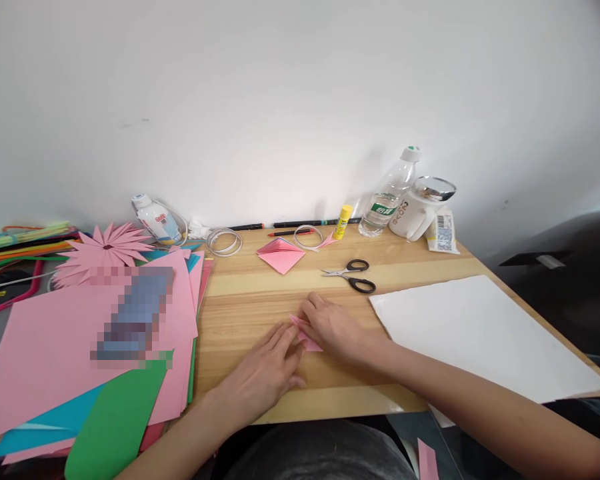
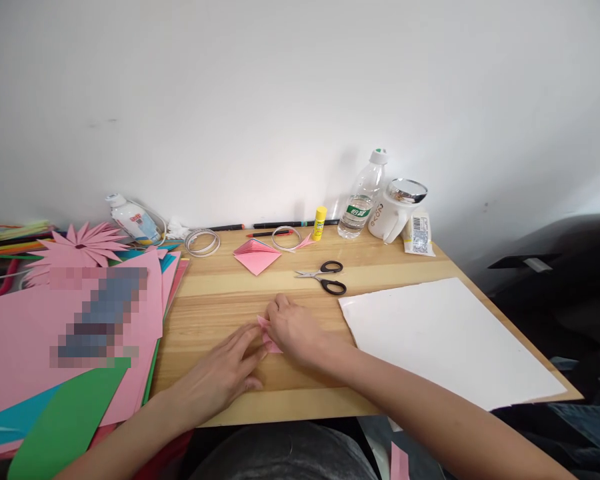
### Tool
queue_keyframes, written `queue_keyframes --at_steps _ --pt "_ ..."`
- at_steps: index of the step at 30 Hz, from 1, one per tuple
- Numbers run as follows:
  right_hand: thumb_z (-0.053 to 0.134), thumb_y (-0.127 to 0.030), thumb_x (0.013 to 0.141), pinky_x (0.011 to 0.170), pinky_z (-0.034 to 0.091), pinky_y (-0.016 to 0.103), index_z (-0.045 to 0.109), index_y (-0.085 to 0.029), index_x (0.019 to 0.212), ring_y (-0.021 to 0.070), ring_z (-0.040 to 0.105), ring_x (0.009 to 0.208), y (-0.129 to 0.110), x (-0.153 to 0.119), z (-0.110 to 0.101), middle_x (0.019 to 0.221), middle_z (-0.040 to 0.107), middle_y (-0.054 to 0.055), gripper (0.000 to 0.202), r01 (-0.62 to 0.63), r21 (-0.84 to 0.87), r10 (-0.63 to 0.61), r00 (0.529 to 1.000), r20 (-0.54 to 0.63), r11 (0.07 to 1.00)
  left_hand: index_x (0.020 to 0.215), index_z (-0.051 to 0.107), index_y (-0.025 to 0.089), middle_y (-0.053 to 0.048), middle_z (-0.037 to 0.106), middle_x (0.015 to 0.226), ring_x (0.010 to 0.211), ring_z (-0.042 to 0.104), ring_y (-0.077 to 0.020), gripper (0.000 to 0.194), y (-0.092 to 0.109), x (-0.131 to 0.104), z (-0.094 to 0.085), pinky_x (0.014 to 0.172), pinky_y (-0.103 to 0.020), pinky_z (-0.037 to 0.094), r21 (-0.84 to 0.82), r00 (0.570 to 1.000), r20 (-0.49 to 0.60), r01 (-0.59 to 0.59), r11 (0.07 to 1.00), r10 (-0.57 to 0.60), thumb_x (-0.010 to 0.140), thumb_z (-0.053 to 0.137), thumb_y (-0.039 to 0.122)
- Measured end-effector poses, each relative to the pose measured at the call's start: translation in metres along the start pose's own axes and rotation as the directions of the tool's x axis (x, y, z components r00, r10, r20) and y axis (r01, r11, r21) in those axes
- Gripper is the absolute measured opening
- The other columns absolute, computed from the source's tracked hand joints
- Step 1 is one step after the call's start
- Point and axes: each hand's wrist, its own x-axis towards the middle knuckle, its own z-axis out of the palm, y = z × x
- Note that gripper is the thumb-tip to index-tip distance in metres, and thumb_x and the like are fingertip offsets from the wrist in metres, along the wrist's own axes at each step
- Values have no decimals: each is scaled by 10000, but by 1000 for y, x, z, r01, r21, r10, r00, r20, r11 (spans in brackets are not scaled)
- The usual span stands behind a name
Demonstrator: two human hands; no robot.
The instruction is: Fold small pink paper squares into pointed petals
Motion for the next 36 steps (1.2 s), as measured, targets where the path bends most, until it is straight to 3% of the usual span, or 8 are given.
queue_keyframes --at_steps 5,9,13,14,16,20,29,36 --pt "476 -225 845 610 419 271 564 -115 786 189 589 703 -19 0 -12 759 631 103 153 -194 217 181 980 76 957 1194 471 97 -175 527 1162 1187 417 -329 564 3 -3 6 950 -465 411 51 998 -64 -8 999 11 737 611 397" --pt "525 -323 810 503 375 211 551 -151 756 119 556 544 -6 6 1 613 616 14 182 -195 625 197 978 67 756 1124 529 136 -129 594 1059 1086 507 -276 363 2 -9 6 890 -432 447 13 979 -206 3 1000 0 811 545 318" --pt "630 -343 707 534 387 203 524 -163 799 107 543 608 14 13 6 679 581 -4 228 -94 872 119 992 41 480 1037 577 155 -77 654 917 837 608 -164 239 -11 -3 -6 730 -284 492 -287 812 -496 180 941 -307 870 407 157" --pt "648 -341 687 529 379 200 504 -171 820 102 536 603 17 14 4 679 570 -14 259 -75 904 94 995 39 420 1033 581 148 -73 660 893 772 615 -155 234 -16 2 -11 683 -268 495 -412 750 -480 265 872 -455 865 425 198" --pt "670 -344 665 516 361 193 457 -190 859 93 524 589 21 16 -1 681 566 -28 327 -43 940 57 998 25 338 906 629 151 -41 667 762 599 597 -134 225 -26 15 -21 532 -235 477 -624 760 -196 391 676 -620 829 485 306" --pt "690 -345 646 531 375 199 400 -206 886 100 532 606 23 18 -2 707 592 -22 401 -20 950 65 998 0 312 668 615 117 -17 609 519 431 555 -115 231 -43 40 -33 423 -218 457 -842 804 269 464 275 -530 760 549 318" --pt "666 -252 622 447 285 179 498 -165 768 63 402 490 29 27 4 565 458 -62 238 -130 933 223 973 56 335 729 606 96 -142 710 742 684 682 -228 280 -62 43 -6 701 -380 539 -889 778 458 392 -238 -429 654 697 350" --pt "673 -216 618 444 281 170 497 -169 810 58 403 485 39 27 5 567 487 -63 265 -200 947 206 967 150 252 870 625 69 -202 681 929 899 644 -290 361 -66 39 -19 850 -437 484 -858 849 466 365 -362 -249 660 705 351"
